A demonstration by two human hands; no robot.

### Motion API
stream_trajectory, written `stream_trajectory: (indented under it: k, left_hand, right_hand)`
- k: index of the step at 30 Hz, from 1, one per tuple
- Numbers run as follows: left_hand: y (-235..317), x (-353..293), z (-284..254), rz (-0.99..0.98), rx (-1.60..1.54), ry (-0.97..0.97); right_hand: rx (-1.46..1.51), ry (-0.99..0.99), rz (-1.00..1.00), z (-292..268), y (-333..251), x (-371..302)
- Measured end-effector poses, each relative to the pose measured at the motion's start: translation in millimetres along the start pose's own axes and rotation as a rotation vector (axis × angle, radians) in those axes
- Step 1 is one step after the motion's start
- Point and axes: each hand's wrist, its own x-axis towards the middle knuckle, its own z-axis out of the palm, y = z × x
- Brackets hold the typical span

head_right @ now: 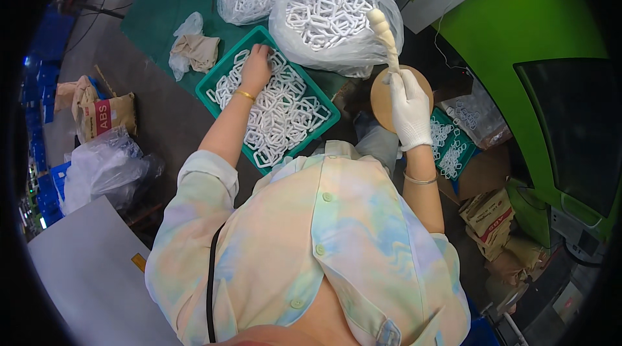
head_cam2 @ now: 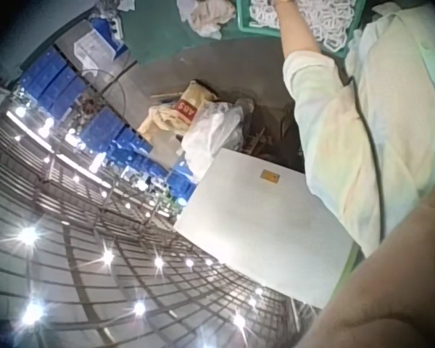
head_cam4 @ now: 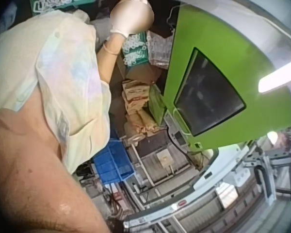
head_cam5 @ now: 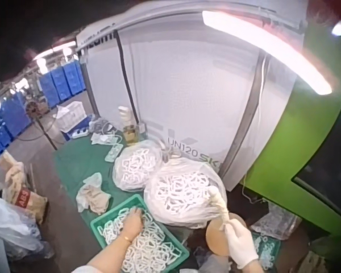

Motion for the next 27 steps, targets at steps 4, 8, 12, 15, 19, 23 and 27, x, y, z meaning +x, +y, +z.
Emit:
stream_trajectory:
  k: [4,8,12,15,19,23,27]
  left_hand:
    - [-14.4,2.6,7.1,0.138,0.163,-0.061]
    - [-19.9,4.6,-13.2,0.190,0.103,-0.115]
    - [-28.2,6.4,-34.8,-0.115,-0.284,-0.373]
    - [-36.5,0.9,-39.0,-0.127,-0.375,-0.429]
    - [-20.3,1.8,-34.9,-0.290,-0.403,-0.426]
    - [-12.1,-4.7,-1.1,-0.356,-0.332,-0.568]
    - [18.7,8.5,-1.8,-0.294,0.065,-0.636]
  right_hand:
    - [-0.021,-0.012,0.015,5.1,-10.3,1.0]
    - [0.004,-0.016,0.001,6.3,-12.2,4.5]
    - [-0.001,-0.022,-0.007,8.0,-8.6,6.6]
    - [-0.032,-0.062,0.056,7.8,-18.7,7.1]
    - [-0.041,-0.067,0.028,10.1,-19.5,7.6]
    - [-0.016,-0.059,0.027,14.4,-13.7,5.5]
    - [0.003,-0.028,0.001,14.4,-14.4,4.3]
